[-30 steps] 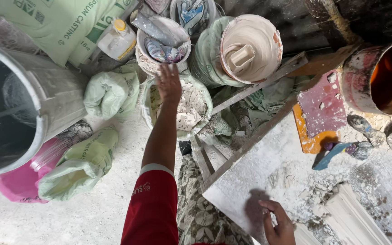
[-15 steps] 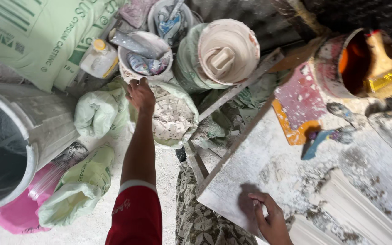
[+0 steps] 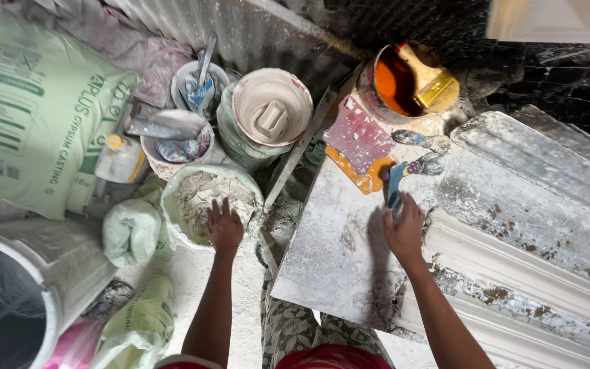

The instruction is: The person ties a green string around a white decorative molding piece on a workbench, then scrapes dried material from the bench surface with a small metal tool.

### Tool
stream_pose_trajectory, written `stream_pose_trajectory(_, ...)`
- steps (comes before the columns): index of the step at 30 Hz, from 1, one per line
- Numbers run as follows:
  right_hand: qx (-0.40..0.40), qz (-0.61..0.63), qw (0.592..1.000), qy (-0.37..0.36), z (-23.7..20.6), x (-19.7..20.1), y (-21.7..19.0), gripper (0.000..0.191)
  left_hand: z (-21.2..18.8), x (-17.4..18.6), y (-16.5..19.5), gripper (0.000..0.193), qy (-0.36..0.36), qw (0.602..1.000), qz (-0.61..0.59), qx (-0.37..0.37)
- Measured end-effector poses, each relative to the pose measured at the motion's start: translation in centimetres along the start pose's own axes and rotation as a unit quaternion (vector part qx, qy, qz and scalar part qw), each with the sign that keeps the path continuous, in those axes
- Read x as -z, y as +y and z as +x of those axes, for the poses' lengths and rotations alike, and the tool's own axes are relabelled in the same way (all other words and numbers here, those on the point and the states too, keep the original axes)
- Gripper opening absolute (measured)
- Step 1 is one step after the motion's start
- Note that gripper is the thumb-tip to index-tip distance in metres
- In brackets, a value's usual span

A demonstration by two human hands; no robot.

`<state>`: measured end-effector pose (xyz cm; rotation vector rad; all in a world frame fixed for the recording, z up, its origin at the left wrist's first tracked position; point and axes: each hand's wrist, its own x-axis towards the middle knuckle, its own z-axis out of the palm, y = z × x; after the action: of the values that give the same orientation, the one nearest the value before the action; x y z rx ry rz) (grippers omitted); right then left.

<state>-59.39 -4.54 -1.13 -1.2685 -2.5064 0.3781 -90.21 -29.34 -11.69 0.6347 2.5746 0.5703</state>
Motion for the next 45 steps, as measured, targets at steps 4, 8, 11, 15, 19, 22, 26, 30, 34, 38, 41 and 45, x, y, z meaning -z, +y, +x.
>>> stream_pose_trajectory(4, -0.061, 0.006, 0.998, -0.001, 2.7, 0.1, -2.1, 0.057, -3.9, 1.1, 3.7, 0.048, 0.015, 0.991, -0.113, -0.072)
stream_pose_trajectory(8, -0.008, 0.064, 0.998, 0.011, 2.9, 0.9, -4.7, 0.047, -8.1, 1.7, 7.1, 0.046, 0.033, 0.98, -0.155, -0.12)
stream_pose_trajectory(11, 0.061, 0.053, 0.997, -0.003, 3.9, 1.5, -5.9, 0.04, -10.5, 1.1, 9.1, 0.044, 0.021, 0.973, -0.188, -0.132)
stream_pose_trajectory(15, 0.007, 0.07, 0.997, -0.01, 6.5, 1.7, -5.4, 0.03, -12.1, 0.6, 9.5, 0.045, 0.013, 0.969, -0.153, -0.195)
stream_pose_trajectory(19, 0.024, -0.037, 0.998, 0.037, 9.0, 3.5, -2.3, 0.045, -11.7, 0.5, 9.5, 0.045, 0.024, 0.969, -0.15, -0.196)
stream_pose_trajectory(22, 0.016, -0.085, 0.994, -0.06, 9.2, 4.7, -0.4, 0.044, -11.2, 0.9, 10.3, 0.046, 0.007, 0.97, -0.15, -0.189)
stream_pose_trajectory(26, 0.037, -0.089, 0.986, -0.136, 9.0, 5.6, 1.1, 0.04, -10.6, 1.8, 12.8, 0.043, 0.012, 0.967, -0.15, -0.207)
stream_pose_trajectory(30, 0.071, -0.002, 0.997, -0.044, 6.5, 7.5, 3.6, 0.039, -11.2, 3.0, 15.8, 0.041, 0.02, 0.952, -0.175, -0.25)
stream_pose_trajectory(34, 0.024, 0.27, 0.961, 0.062, 1.6, 9.7, 5.3, 0.042, -12.7, 4.4, 19.1, 0.042, -0.066, 0.952, -0.17, -0.245)
stream_pose_trajectory(38, -0.042, 0.56, 0.823, 0.088, -4.3, 9.3, 3.5, 0.042, -14.8, 4.5, 21.8, 0.051, -0.072, 0.932, -0.15, -0.321)
stream_pose_trajectory(41, -0.051, 0.517, 0.854, 0.031, -8.1, 6.9, 0.4, 0.041, -16.2, 3.1, 21.6, 0.059, 0.004, 0.924, -0.051, -0.379)
stream_pose_trajectory(45, -0.029, 0.534, 0.831, -0.153, -11.0, 3.3, -4.1, 0.038, -15.8, 1.0, 17.9, 0.06, 0.051, 0.951, 0.118, -0.282)
